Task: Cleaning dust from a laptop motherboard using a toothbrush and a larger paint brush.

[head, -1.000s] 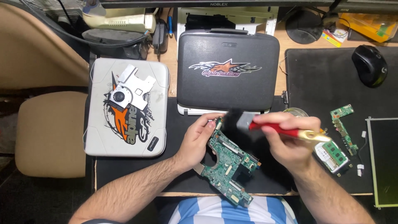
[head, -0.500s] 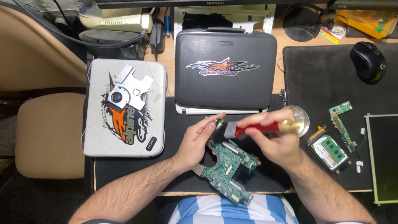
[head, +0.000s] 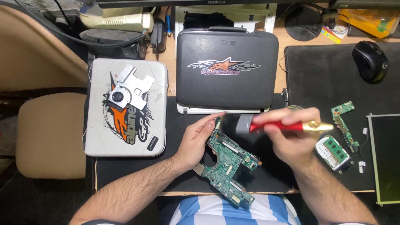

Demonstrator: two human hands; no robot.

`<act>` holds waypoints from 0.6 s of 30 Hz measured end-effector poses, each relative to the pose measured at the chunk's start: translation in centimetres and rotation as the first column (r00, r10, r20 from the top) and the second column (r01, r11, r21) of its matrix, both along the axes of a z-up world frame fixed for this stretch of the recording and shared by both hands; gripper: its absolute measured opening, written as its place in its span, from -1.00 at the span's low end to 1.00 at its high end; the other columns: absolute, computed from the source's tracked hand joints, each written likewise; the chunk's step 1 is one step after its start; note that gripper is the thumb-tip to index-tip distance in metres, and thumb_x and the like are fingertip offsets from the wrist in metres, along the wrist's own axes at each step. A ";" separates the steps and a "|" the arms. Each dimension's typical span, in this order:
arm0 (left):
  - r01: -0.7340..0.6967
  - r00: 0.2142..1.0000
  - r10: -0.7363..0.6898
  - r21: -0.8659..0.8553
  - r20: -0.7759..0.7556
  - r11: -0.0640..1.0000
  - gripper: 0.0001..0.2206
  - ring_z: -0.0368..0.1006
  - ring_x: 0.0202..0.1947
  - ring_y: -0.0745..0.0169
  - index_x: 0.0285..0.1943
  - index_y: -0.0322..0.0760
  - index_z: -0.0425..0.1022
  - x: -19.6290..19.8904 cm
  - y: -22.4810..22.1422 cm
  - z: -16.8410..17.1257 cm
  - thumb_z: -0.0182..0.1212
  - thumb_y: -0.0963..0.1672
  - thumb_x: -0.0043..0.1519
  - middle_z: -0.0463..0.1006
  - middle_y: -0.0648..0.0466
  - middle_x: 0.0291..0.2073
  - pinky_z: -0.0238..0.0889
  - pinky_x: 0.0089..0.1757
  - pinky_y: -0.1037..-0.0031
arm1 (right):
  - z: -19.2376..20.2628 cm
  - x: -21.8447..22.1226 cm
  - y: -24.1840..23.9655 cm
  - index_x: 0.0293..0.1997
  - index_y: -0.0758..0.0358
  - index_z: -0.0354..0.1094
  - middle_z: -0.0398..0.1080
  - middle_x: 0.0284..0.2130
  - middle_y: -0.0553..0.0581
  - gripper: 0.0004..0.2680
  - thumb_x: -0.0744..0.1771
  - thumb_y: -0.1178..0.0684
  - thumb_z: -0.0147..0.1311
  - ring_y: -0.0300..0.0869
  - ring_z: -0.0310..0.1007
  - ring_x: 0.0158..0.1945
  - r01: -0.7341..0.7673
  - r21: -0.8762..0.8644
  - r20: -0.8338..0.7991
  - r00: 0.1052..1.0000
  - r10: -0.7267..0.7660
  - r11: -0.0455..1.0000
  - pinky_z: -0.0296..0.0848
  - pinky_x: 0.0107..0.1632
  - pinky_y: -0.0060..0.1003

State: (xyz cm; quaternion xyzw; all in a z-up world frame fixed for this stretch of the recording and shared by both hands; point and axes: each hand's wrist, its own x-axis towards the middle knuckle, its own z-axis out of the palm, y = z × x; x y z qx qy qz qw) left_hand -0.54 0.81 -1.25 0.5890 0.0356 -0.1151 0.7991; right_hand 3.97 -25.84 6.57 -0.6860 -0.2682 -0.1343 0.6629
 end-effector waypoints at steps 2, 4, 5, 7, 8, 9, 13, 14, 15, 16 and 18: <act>-0.004 1.000 0.003 0.029 0.027 1.000 -0.61 0.78 -0.16 0.17 0.61 -0.34 0.70 0.1 0.0 0.2 0.07 -0.16 0.69 0.89 -0.31 -0.08 0.76 -0.20 0.30 | -0.4 -0.5 1.2 0.13 0.17 0.11 0.81 -0.13 0.43 -0.71 0.49 0.17 0.32 -0.03 0.86 -0.22 -0.041 0.003 -0.027 0.999 0.041 0.999 0.82 -0.18 -0.31; 0.005 0.998 -0.008 0.062 0.055 0.998 -0.61 0.73 0.06 0.17 0.61 -0.32 0.72 0.0 0.1 0.5 0.08 -0.16 0.70 0.90 -0.33 0.10 0.77 -0.01 0.14 | -0.7 -0.5 1.7 0.11 0.18 0.15 0.82 -0.15 0.42 -0.70 0.46 0.22 0.37 -0.04 0.87 -0.25 -0.068 0.010 -0.051 0.996 0.068 0.998 0.83 -0.21 -0.29; -0.002 1.000 0.002 0.028 0.023 1.000 -0.62 0.77 -0.09 0.20 0.60 -0.35 0.71 0.0 -0.1 0.6 0.08 -0.15 0.70 0.90 -0.31 0.02 0.77 -0.19 0.28 | -0.7 0.0 1.4 0.10 0.21 0.13 0.81 -0.14 0.42 -0.70 0.47 0.22 0.36 0.00 0.87 -0.23 -0.007 -0.043 0.000 1.000 0.007 0.999 0.81 -0.20 -0.26; -0.008 1.000 0.008 -0.008 -0.005 1.000 -0.62 0.80 -0.24 0.23 0.58 -0.39 0.69 -0.1 -0.2 0.7 0.09 -0.15 0.69 0.89 -0.29 -0.07 0.77 -0.36 0.41 | -0.3 0.3 0.8 0.09 0.25 0.12 0.81 -0.13 0.43 -0.70 0.48 0.22 0.36 0.03 0.86 -0.22 0.059 -0.094 0.058 0.997 -0.053 0.994 0.78 -0.20 -0.24; -0.003 1.000 0.003 -0.023 -0.019 1.000 -0.61 0.82 -0.29 0.19 0.59 -0.40 0.68 -0.1 -0.2 0.6 0.07 -0.15 0.69 0.89 -0.30 -0.09 0.77 -0.39 0.42 | 0.1 0.2 0.5 0.10 0.23 0.08 0.80 -0.14 0.43 -0.72 0.51 0.15 0.30 -0.02 0.84 -0.26 0.051 -0.051 0.048 0.998 -0.049 0.997 0.79 -0.20 -0.30; 0.001 0.999 -0.002 -0.036 -0.034 0.999 -0.60 0.84 -0.34 0.16 0.60 -0.41 0.68 -0.3 -0.1 0.6 0.06 -0.16 0.68 0.89 -0.31 -0.12 0.77 -0.42 0.43 | 0.5 0.0 0.2 0.10 0.20 0.05 0.79 -0.15 0.43 -0.73 0.53 0.08 0.25 -0.07 0.82 -0.29 0.043 -0.006 0.037 0.998 -0.043 0.999 0.79 -0.21 -0.35; 0.037 0.997 -0.042 0.068 0.069 0.997 -0.60 0.69 0.24 0.13 0.63 -0.35 0.70 0.0 -0.1 1.4 0.08 -0.14 0.70 0.87 -0.29 0.24 0.71 0.18 0.05 | -1.0 -0.2 1.4 0.08 0.21 0.16 0.82 -0.18 0.39 -0.68 0.43 0.22 0.43 0.02 0.87 -0.23 -0.014 0.007 -0.040 0.999 0.015 1.000 0.82 -0.15 -0.19; 0.039 0.997 -0.044 0.072 0.069 0.997 -0.59 0.68 0.27 0.10 0.64 -0.37 0.69 0.1 0.0 1.5 0.07 -0.14 0.71 0.86 -0.29 0.27 0.69 0.20 0.03 | -0.8 0.4 1.0 0.08 0.25 0.17 0.82 -0.15 0.41 -0.69 0.45 0.24 0.42 0.08 0.87 -0.21 0.066 -0.079 0.044 0.997 -0.063 0.995 0.77 -0.10 -0.16; 0.036 0.996 -0.041 0.075 0.073 0.997 -0.59 0.67 0.30 0.06 0.64 -0.39 0.67 0.4 0.1 1.6 0.06 -0.13 0.71 0.84 -0.29 0.30 0.66 0.23 0.00 | -0.6 1.2 0.6 0.08 0.29 0.18 0.82 -0.13 0.43 -0.70 0.46 0.27 0.42 0.14 0.87 -0.18 0.149 -0.159 0.137 0.982 -0.127 0.976 0.73 -0.06 -0.13; 0.041 0.996 -0.047 0.074 0.077 0.996 -0.59 0.67 0.30 0.06 0.64 -0.39 0.67 0.3 0.1 2.2 0.06 -0.13 0.71 0.84 -0.29 0.30 0.66 0.23 0.00 | -0.1 1.3 -0.2 0.08 0.29 0.18 0.82 -0.13 0.43 -0.70 0.46 0.27 0.42 0.14 0.87 -0.18 0.155 -0.159 0.141 0.981 -0.133 0.975 0.73 -0.06 -0.13; 0.091 0.996 -0.093 0.149 0.005 0.985 -0.54 0.70 0.29 0.34 0.61 -0.30 0.69 0.0 0.4 3.2 0.06 -0.02 0.67 0.84 0.05 0.33 0.44 0.33 0.53 | 0.8 1.5 -1.7 0.26 0.13 0.02 0.63 -0.03 0.58 -0.77 0.59 0.15 0.13 0.34 0.82 0.04 0.205 -0.083 0.152 0.970 -0.191 0.975 0.82 0.19 0.07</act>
